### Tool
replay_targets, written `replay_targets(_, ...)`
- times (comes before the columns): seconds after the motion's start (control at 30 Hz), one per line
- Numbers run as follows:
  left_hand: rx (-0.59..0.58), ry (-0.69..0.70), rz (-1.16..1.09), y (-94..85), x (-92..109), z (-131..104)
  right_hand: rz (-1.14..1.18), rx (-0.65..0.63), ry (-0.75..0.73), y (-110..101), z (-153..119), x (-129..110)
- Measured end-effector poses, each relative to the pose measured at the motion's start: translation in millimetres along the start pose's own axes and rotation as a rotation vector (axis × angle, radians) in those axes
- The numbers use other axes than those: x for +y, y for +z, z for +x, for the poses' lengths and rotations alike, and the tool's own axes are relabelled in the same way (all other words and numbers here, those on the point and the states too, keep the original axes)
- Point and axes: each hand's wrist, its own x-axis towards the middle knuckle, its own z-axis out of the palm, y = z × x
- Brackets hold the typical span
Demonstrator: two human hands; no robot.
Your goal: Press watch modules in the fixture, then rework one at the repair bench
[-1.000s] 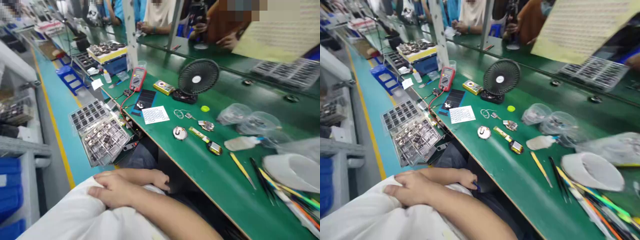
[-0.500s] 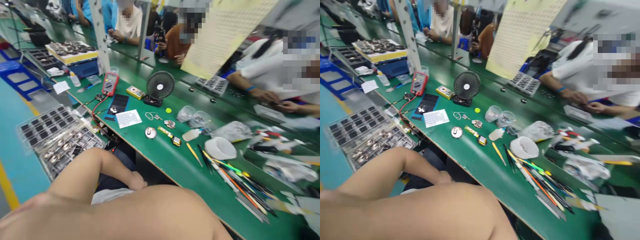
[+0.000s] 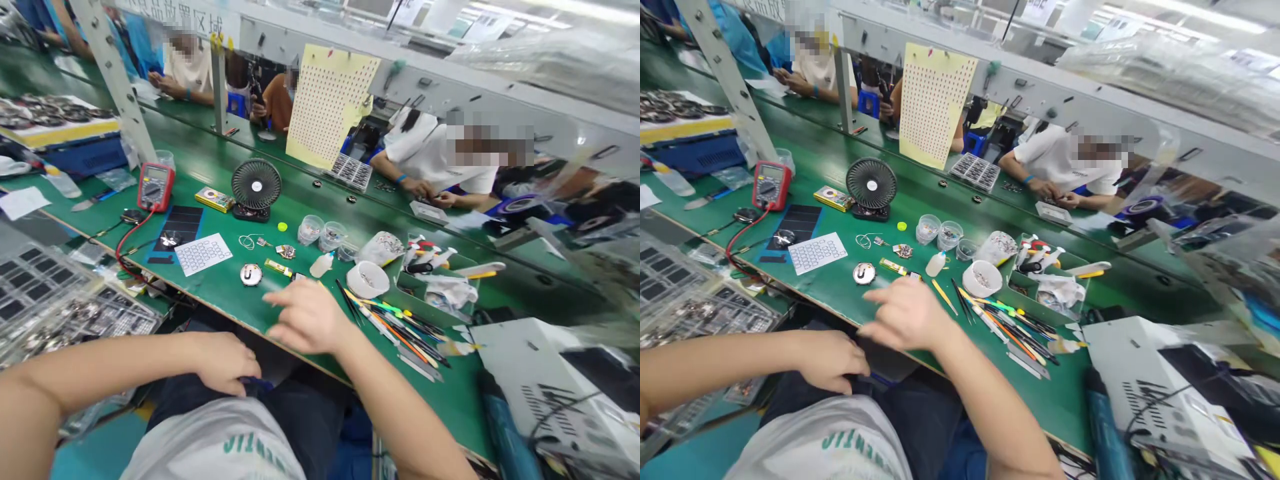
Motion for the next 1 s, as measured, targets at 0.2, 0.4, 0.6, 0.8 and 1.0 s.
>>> replay_targets(0.2,0.439,-0.108,0.126,-77.1,-5.0,-22.7,-0.232,0.280,0.325,-19.3,-47.4,46.4)
replay_targets(0.4,0.610,-0.502,0.235,-90.5,-51.2,-8.4,-0.214,0.150,0.363,-4.7,-54.6,39.3)
replay_targets(0.6,0.585,-0.595,0.239,-87.3,-57.7,-5.1,-0.196,0.046,0.342,-4.5,-55.3,39.3)
replay_targets(0.8,0.704,-0.855,0.252,-137.7,-99.8,-18.9,-0.187,-0.032,0.339,0.2,-53.1,32.8)
replay_targets(1.0,0.710,-0.946,0.251,-161.8,-126.8,-29.4,-0.163,-0.110,0.348,1.9,-51.2,32.4)
